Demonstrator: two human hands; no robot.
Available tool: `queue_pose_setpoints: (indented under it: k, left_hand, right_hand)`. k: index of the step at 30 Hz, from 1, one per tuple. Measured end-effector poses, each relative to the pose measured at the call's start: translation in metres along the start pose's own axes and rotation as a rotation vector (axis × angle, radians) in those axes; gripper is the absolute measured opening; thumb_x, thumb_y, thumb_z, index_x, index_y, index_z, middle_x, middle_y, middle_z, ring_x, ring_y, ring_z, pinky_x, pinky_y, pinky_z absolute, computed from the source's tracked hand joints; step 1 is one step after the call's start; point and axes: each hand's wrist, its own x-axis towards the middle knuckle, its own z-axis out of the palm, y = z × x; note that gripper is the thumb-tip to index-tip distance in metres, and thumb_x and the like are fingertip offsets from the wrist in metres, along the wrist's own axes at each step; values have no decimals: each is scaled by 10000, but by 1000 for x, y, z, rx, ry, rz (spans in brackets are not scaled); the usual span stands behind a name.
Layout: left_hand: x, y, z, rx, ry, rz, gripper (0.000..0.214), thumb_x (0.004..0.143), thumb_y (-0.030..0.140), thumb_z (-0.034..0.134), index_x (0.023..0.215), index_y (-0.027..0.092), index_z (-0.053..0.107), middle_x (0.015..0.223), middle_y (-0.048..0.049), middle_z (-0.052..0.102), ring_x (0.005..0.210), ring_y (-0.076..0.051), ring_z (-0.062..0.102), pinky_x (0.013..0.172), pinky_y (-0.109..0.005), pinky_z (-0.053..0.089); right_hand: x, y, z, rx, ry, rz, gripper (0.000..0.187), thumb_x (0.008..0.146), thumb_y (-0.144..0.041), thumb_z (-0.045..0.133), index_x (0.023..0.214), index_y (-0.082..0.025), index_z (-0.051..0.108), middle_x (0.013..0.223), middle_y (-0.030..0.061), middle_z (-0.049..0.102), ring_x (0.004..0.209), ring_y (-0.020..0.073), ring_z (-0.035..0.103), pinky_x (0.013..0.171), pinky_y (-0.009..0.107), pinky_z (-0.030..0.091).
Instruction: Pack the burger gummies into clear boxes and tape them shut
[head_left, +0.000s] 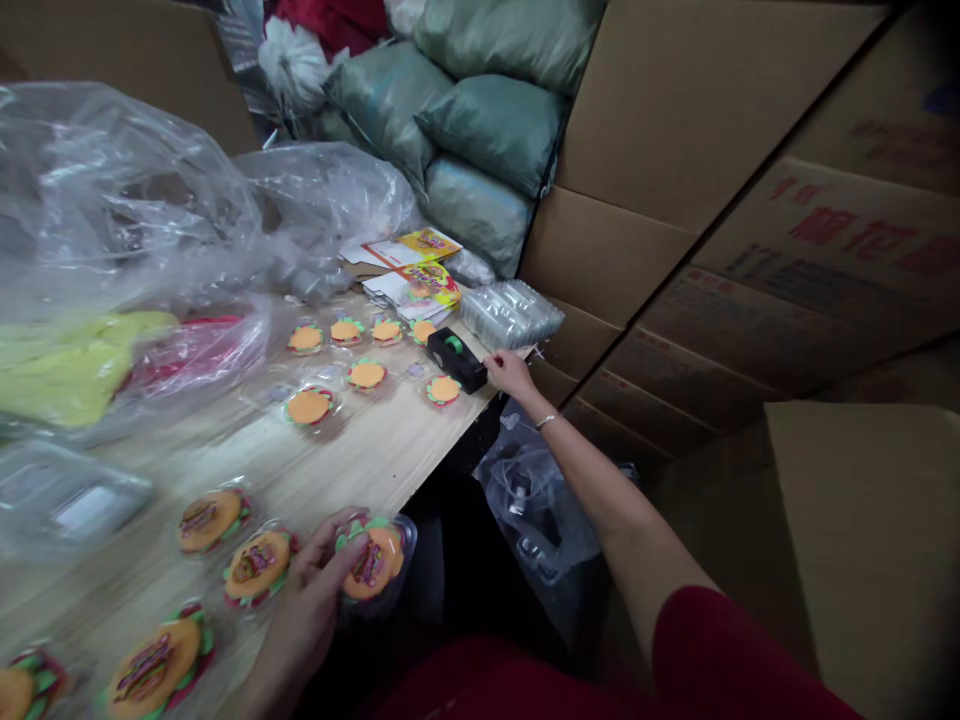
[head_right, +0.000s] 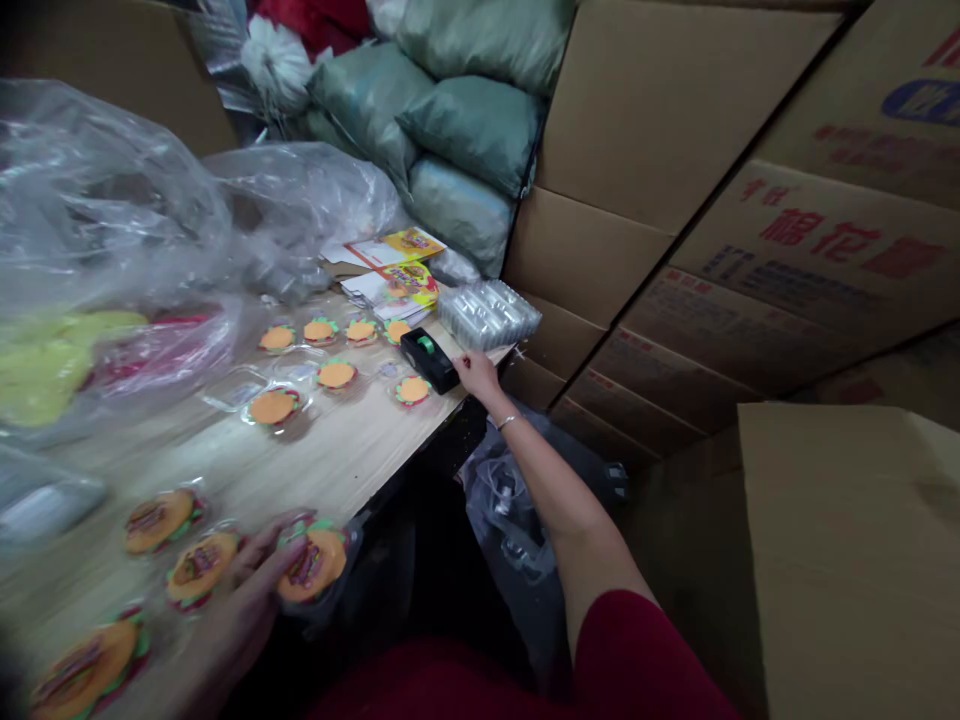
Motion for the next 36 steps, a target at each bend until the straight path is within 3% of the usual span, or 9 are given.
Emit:
queue_pose_setpoints:
  k: [7,10,15,20,27,32,36]
  left_hand:
    - [0,8,14,52,-23,97,446,584,334,837,972,188,673,846,-14,695,742,-183,661,646,-245,517]
    - [0,9,16,55,-29,73,433,604,328,828,980,191,663,871,-17,690,739,-176,657,647,-245,517]
    - [4,3,14,46,-26,23,462,605,332,828,1005,183,651,875,-30,704,724,-181,665,652,-253,523]
    - [12,-1,14,11,-44,2,464,607,347,830,1010,190,663,866,-25,713,740,-180,669,665,-249,524]
    - [24,12,31,-88,59,22,467,522,383,863,897,158,699,832,-11,695,735,-153,634,649,-222,500]
    - [21,25,43,-181,-12,64,410,560,400,842,858,159,698,809,-14,682,745,-152,622,653,-230,494]
    - [16,28,36,-196,64,146,362,557,348,848,829,156,706,785,3,663,720,-119,596,631,-196,468]
  right_hand:
    - [28,6,15,109,-152,155,236,708,-230,697,532,-147,564,525,-13,472,597,126,437,640,269,368]
    - [27,9,20,231,-183,219,202,710,-224,693,575,-141,567,522,-32,459,542,93,418,569,238,373]
    - [13,18,17,457,-144,247,204,733,-327,662,709,-153,559,612,-19,531,581,83,488,562,201,421]
    - [-7,40,17,613,-160,218,292,668,-407,688,708,-160,538,695,20,601,675,114,574,640,234,467]
    - [-13,61,44,643,-27,150,300,671,-451,657,656,-184,523,596,-39,523,595,106,474,613,242,403]
    - [-26,47,38,616,-5,87,247,683,-356,672,609,-186,508,582,-43,493,600,109,422,605,241,354]
    - [-84,9,39,682,-191,15,251,733,-403,665,692,-188,544,662,-18,539,650,127,482,646,258,392]
